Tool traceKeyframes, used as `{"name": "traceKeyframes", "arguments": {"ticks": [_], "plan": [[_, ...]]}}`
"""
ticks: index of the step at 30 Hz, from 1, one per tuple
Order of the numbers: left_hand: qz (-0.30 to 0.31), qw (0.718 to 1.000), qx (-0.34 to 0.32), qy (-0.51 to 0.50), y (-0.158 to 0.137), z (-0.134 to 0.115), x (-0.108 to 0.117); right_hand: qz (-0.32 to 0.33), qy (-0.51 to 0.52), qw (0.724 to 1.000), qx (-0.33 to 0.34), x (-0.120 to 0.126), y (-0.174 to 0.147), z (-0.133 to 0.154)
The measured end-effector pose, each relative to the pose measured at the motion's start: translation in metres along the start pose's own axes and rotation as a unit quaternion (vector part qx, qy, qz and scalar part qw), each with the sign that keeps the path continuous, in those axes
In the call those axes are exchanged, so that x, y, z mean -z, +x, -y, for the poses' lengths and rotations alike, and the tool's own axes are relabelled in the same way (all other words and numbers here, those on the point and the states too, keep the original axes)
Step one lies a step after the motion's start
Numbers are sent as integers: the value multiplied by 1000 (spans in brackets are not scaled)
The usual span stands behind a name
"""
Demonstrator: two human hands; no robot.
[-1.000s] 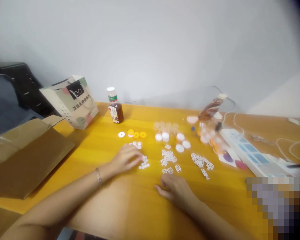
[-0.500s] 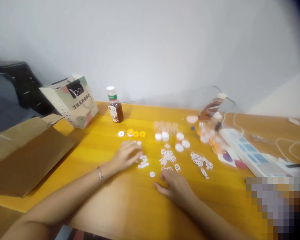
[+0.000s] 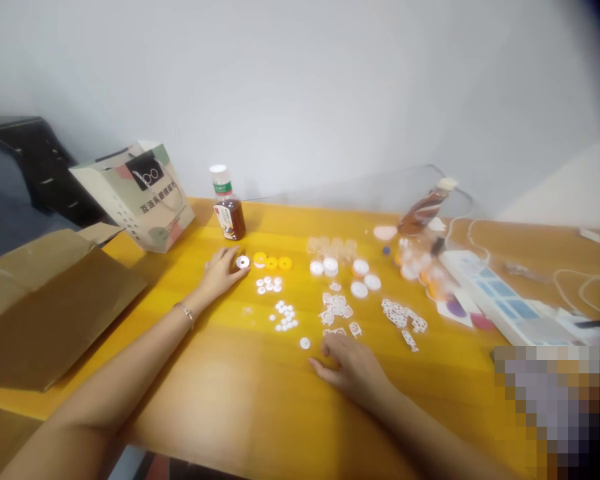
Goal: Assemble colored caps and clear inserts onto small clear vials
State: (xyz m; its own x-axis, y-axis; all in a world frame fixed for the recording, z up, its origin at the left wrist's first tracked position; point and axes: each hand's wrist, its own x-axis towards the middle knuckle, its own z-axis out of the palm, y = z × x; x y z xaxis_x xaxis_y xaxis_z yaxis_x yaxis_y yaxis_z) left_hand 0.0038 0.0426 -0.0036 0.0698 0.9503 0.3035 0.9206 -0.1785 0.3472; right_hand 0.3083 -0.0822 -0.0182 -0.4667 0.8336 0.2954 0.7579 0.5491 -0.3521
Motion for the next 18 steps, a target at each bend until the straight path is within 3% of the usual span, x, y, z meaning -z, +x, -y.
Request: {"name": "traceKeyframes", "arguments": {"ticks": [4,10,13,16,18], "plan": [[4,999,-31,-7,1,3,-2,9,-3,1000,-7,0,0,0],[-41,996,-73,-36,1,0,1,6,-3,1000,1,0,0,0],[-54,971,-207,-107,-18,-29,8,15,-5,1000,-6,1,0,0],[10,922,-359,-145,-47,-73,8,22,0,1000,-14,3,1,2],[47,911,-393,-116,-64,-99,4,13,10,1000,-10,3,2,3]]}}
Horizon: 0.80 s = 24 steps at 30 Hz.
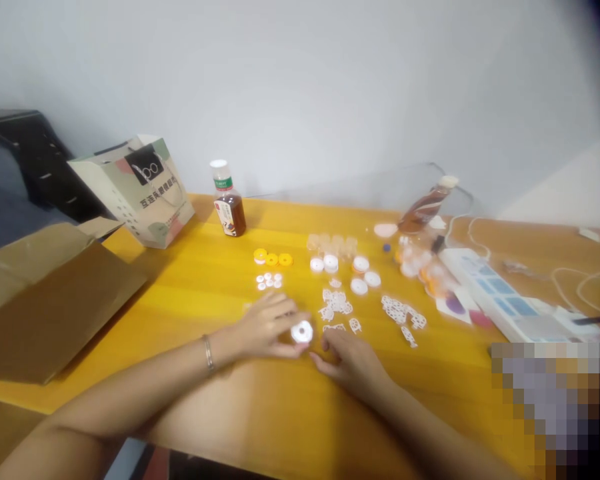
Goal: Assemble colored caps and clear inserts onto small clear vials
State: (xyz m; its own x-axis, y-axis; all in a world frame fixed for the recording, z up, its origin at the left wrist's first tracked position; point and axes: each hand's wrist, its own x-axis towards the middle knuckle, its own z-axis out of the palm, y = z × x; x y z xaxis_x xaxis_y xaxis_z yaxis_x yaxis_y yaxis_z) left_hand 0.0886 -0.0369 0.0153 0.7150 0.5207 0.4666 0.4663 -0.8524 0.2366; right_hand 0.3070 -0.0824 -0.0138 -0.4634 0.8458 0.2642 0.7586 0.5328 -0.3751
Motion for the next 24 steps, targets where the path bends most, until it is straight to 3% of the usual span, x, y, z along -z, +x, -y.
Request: {"name": "traceKeyframes", "arguments": {"ticks": [3,8,24], "plan": [[48,998,11,31,7,-19,-13,-15,14,1000,8,0,0,0],[90,994,30,59,7,-15,-20,-20,14,1000,8,-1,0,-1],[81,992,81,-47,-4,-18,-17,2,4,1000,-3,-1,0,-1]]}}
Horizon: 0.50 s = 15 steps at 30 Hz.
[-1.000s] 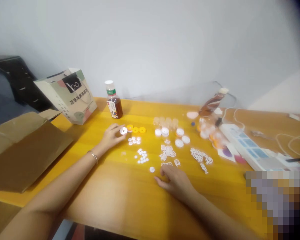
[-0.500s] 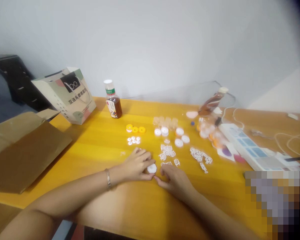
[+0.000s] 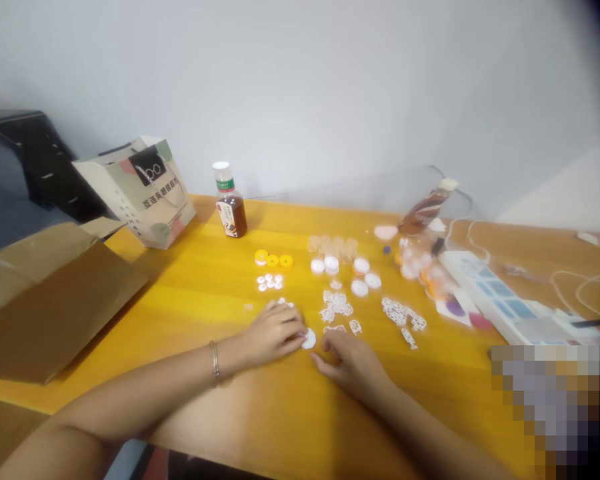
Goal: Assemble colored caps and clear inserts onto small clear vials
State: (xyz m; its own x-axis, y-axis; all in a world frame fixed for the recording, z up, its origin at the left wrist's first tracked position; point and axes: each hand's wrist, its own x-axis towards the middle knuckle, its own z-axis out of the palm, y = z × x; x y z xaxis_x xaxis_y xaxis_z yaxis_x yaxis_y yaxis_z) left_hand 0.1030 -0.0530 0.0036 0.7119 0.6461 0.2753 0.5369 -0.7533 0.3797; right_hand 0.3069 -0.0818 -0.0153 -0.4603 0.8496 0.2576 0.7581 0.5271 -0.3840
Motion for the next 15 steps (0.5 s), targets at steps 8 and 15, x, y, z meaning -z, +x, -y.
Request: {"name": "traceKeyframes", "arguments": {"ticks": [8,15], "plan": [[-15,1000,-3,-19,-1,12,35,-5,-1,1000,-1,2,0,2],[79,988,131,-32,-22,70,82,11,-13,1000,-11,3,1,2]]}}
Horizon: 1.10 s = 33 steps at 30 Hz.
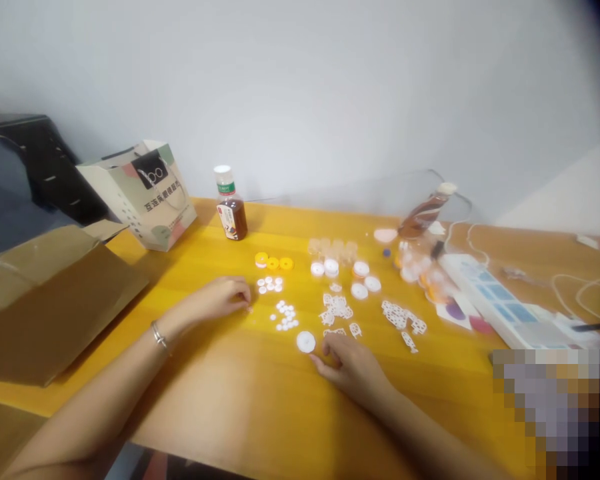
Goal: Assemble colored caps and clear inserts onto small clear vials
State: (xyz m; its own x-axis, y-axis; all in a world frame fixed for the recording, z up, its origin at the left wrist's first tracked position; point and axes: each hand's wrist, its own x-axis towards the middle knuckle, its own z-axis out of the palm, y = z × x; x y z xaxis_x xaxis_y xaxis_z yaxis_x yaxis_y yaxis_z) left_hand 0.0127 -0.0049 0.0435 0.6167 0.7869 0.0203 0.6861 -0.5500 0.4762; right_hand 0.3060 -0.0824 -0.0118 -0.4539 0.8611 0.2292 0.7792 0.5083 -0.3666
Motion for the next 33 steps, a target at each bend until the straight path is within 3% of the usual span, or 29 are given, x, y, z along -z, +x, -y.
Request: {"name": "traceKeyframes", "arguments": {"ticks": [3,15,25,27,30,33], "plan": [[35,999,17,-1,-2,8,-1,3,1,1000,-6,0,0,0],[72,996,59,7,0,10,-5,15,7,1000,-20,2,0,1],[0,986,-24,166,-1,2,-12,13,39,999,-24,3,1,1],[-16,991,-42,125,0,-6,-11,9,73,997,-32,4,0,1],[-43,995,-75,-51,1,-29,-16,-11,172,983,-61,7,0,6],[-87,958,-52,-270,3,-55,-37,-22,297,949,-102,13,4,19]]}}
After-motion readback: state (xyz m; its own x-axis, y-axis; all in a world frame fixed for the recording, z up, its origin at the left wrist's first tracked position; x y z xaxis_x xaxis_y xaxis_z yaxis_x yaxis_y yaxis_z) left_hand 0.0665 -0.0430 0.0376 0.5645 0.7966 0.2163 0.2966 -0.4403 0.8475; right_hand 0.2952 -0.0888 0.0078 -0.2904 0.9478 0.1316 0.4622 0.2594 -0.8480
